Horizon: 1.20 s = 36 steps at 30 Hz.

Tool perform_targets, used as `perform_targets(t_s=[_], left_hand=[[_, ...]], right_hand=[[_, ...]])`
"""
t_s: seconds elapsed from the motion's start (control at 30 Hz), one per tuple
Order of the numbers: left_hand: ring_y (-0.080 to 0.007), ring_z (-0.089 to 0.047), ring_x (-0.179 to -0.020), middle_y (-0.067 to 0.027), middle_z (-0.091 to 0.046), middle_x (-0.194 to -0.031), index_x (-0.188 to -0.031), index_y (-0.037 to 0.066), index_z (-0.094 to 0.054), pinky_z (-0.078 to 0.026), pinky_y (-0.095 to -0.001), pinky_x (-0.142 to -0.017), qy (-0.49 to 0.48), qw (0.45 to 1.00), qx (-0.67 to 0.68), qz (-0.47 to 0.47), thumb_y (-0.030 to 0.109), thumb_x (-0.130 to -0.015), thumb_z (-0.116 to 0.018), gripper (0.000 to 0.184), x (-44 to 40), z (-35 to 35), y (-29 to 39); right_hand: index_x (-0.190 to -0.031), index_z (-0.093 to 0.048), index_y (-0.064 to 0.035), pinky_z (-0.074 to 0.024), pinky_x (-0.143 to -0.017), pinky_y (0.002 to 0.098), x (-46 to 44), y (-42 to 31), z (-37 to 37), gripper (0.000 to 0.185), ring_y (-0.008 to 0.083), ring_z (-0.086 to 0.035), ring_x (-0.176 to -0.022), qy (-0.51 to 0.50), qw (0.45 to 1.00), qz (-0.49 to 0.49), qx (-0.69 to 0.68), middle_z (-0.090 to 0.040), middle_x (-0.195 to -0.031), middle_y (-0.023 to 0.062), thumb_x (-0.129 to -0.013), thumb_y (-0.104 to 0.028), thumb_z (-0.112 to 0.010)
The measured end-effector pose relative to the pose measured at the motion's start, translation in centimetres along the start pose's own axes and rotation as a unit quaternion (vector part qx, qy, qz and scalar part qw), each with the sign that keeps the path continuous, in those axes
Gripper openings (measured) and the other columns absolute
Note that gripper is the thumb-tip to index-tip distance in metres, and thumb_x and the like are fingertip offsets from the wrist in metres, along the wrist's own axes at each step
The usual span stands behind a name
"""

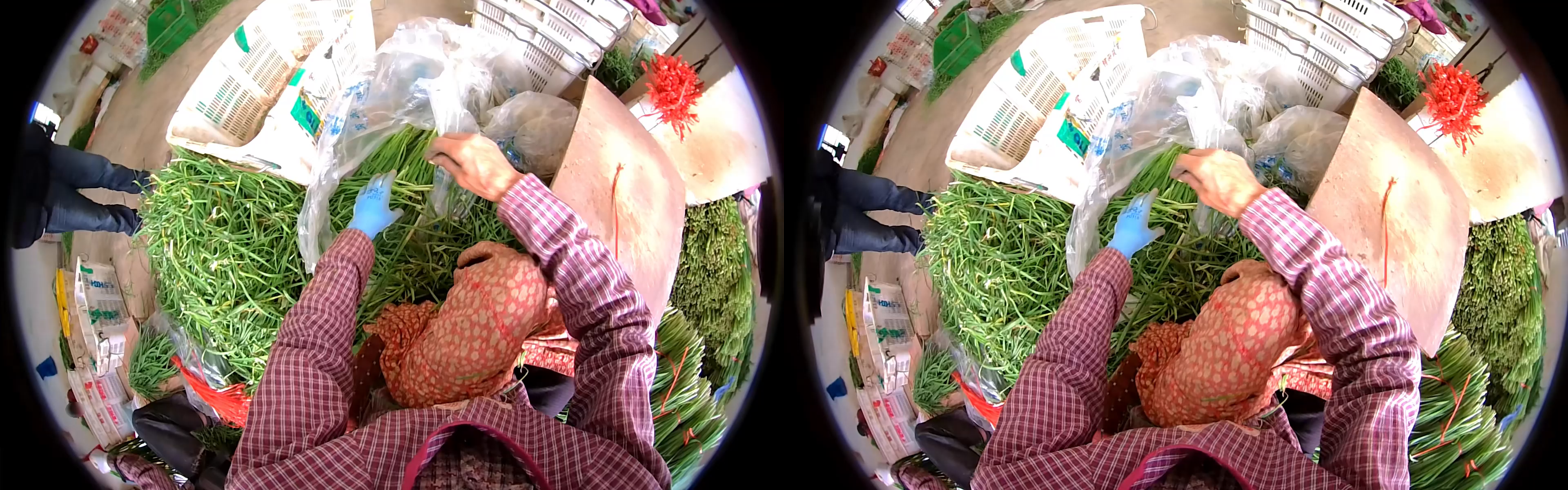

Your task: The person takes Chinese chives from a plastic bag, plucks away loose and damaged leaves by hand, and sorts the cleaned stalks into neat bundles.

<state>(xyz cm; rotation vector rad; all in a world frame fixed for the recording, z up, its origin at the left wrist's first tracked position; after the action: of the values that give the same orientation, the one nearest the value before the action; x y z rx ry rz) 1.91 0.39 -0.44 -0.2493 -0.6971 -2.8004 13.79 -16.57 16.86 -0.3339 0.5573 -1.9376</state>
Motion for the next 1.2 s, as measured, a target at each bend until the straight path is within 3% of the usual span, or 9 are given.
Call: perform_targets(t_s=[0.17,0.37,0.6,0.7,0.73,0.83,0.97,1.0,1.2], left_hand=[[-0.0287,-0.022,-0.139,-0.0137,-0.028,-0.147,-0.146,0.010,-0.017,-0.022,-0.0463,-0.111,-0.062,0.996,-0.070,0.011,0.042,-0.060,-0.082,0.112,-3.5,-2.1,-0.5],[-0.0285,-0.048,-0.120,-0.0139,-0.053,-0.128,-0.140,0.011,-0.035,-0.030,-0.0440,-0.106,-0.022,0.999,-0.043,-0.018,0.042,-0.061,-0.082,0.097,-7.2,-5.1,-3.1],[-0.0210,-0.064,-0.091,-0.0103,-0.067,-0.102,-0.115,0.007,-0.062,-0.051,-0.0318,-0.080,0.047,0.958,0.278,0.043,0.029,-0.069,-0.081,0.055,-6.0,-3.1,-8.3],[-0.0224,-0.063,-0.098,-0.0132,-0.065,-0.108,-0.119,0.003,-0.059,-0.050,-0.0325,-0.089,0.188,0.905,0.380,0.017,0.031,-0.070,-0.081,0.060,-5.0,-1.3,-9.9],[-0.0257,-0.057,-0.110,-0.0171,-0.058,-0.121,-0.128,0.002,-0.052,-0.046,-0.0362,-0.097,0.080,0.874,0.470,0.088,0.034,-0.072,-0.080,0.070,-3.8,1.1,-8.9],[-0.0243,-0.058,-0.110,-0.0174,-0.057,-0.122,-0.130,0.003,-0.049,-0.048,-0.0351,-0.095,0.239,0.844,0.416,0.239,0.031,-0.077,-0.075,0.066,-1.6,5.0,-8.2],[-0.0085,-0.056,-0.063,-0.0050,-0.061,-0.080,-0.112,0.000,-0.058,-0.052,-0.0235,-0.059,0.219,0.839,0.496,0.050,0.034,-0.079,-0.073,0.050,0.1,11.3,-6.8],[-0.0070,-0.052,-0.057,-0.0038,-0.059,-0.076,-0.106,-0.002,-0.060,-0.050,-0.0217,-0.055,0.213,0.897,0.383,0.064,0.033,-0.079,-0.073,0.046,0.2,12.5,-6.0],[-0.0243,-0.064,-0.081,-0.0158,-0.065,-0.100,-0.123,0.001,-0.056,-0.052,-0.0354,-0.075,0.024,0.946,0.259,0.194,0.044,-0.071,-0.075,0.070,-4.7,5.5,-2.7]], right_hand=[[-0.104,-0.063,-0.0140,-0.0478,-0.088,0.0386,-5.0,2.5,-6.0,0.020,0.0260,-0.059,-0.099,-0.046,0.988,0.049,0.140,-0.061,-0.101,0.0065,-0.084,-0.014,-0.061],[-0.112,-0.061,-0.0152,-0.0359,-0.099,0.0407,-7.2,6.8,-10.4,0.030,0.0218,-0.060,-0.102,-0.112,0.971,0.047,0.207,-0.063,-0.102,0.0064,-0.083,-0.015,-0.056],[-0.112,-0.057,-0.0122,-0.0296,-0.107,0.0474,-6.7,7.8,-7.7,0.024,0.0248,-0.060,-0.099,-0.230,0.929,-0.118,0.266,-0.064,-0.094,0.0082,-0.088,-0.013,-0.053],[-0.108,-0.058,-0.0103,-0.0280,-0.109,0.0495,-5.9,10.2,-8.8,0.020,0.0264,-0.063,-0.094,-0.226,0.925,-0.161,0.260,-0.064,-0.090,0.0112,-0.090,-0.011,-0.049],[-0.107,-0.059,-0.0097,-0.0283,-0.109,0.0498,-5.8,10.7,-9.1,0.019,0.0267,-0.063,-0.093,-0.202,0.932,-0.164,0.252,-0.064,-0.089,0.0117,-0.091,-0.011,-0.048],[-0.101,-0.061,-0.0087,-0.0318,-0.106,0.0497,-5.6,11.6,-9.6,0.018,0.0268,-0.065,-0.091,-0.160,0.941,-0.163,0.249,-0.065,-0.089,0.0128,-0.091,-0.012,-0.047],[-0.098,-0.060,-0.0075,-0.0267,-0.109,0.0519,-5.6,12.0,-10.0,0.018,0.0287,-0.064,-0.090,-0.152,0.946,-0.174,0.226,-0.065,-0.087,0.0129,-0.087,-0.005,-0.045],[-0.097,-0.060,-0.0076,-0.0270,-0.108,0.0520,-5.7,11.9,-10.0,0.017,0.0285,-0.064,-0.089,-0.161,0.942,-0.183,0.230,-0.065,-0.086,0.0128,-0.088,-0.007,-0.046],[-0.095,-0.060,-0.0071,-0.0284,-0.107,0.0525,-5.8,12.6,-10.0,0.013,0.0278,-0.064,-0.087,-0.171,0.936,-0.202,0.230,-0.065,-0.086,0.0128,-0.091,-0.015,-0.050]])
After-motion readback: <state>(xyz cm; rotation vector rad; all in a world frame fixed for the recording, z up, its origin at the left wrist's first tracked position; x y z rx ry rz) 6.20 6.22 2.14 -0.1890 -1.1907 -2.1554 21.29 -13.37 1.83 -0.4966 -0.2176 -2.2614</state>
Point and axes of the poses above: each hand's wrist, its own x-axis away from the middle knuckle, its own z-axis out of the back of the hand, y = z × x, the point moved 2 cm from there along -x, towards the middle knuckle
